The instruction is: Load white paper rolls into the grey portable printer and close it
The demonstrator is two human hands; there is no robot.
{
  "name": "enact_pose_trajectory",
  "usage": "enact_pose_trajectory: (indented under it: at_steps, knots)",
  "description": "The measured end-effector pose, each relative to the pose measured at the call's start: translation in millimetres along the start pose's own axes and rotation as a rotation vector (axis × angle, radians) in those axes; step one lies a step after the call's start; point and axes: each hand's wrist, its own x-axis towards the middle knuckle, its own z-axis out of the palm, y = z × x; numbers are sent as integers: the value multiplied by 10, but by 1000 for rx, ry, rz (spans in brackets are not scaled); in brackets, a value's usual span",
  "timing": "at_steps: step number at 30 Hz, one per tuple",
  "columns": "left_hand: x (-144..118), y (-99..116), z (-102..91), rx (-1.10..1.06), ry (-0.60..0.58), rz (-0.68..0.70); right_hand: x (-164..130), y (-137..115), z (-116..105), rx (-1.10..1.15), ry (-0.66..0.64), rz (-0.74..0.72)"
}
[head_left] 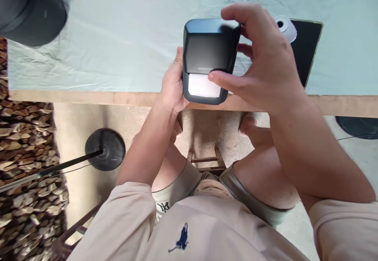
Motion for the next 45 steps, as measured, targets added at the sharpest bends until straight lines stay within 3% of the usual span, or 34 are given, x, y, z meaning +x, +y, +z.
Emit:
enact_pose_trajectory:
  at_steps: [2,5,7,9,12,19,29,35,38,41,42,45]
  knots:
    - [6,4,-7,-3,-8,-14,-4,-13,-26,-64,50,16]
    - [-7,15,1,49,36,-55,-2,-67,-59,-198,234,13]
    - [-29,25,19,84,88,-91,4,-120,-70,-171,371,12]
    - [-53,36,46,96,87,-116,11,-166,-77,-73,421,14]
    - [-77,46,90,102,14,-133,16,-180,-92,-23,319,2]
    - [-103,14,160,171,15,-103,34,-88,-99,-365,0,84]
    - [-117,-16,153,195,-127,11,16,-101,-6,-581,-131,263]
    - [-112,-31,140,176,-101,5,35,-115,-60,-417,-79,191]
    - [-89,-23,134,114,-88,16,28,-150,-185,-126,-24,144]
    - [-52,-2,100,96,-79,25,35,-50,-195,327,221,160]
    - [-41,5,83,103,-65,30,40,14,-159,450,241,167]
    - [-26,22,30,136,30,50,40,218,15,471,190,190]
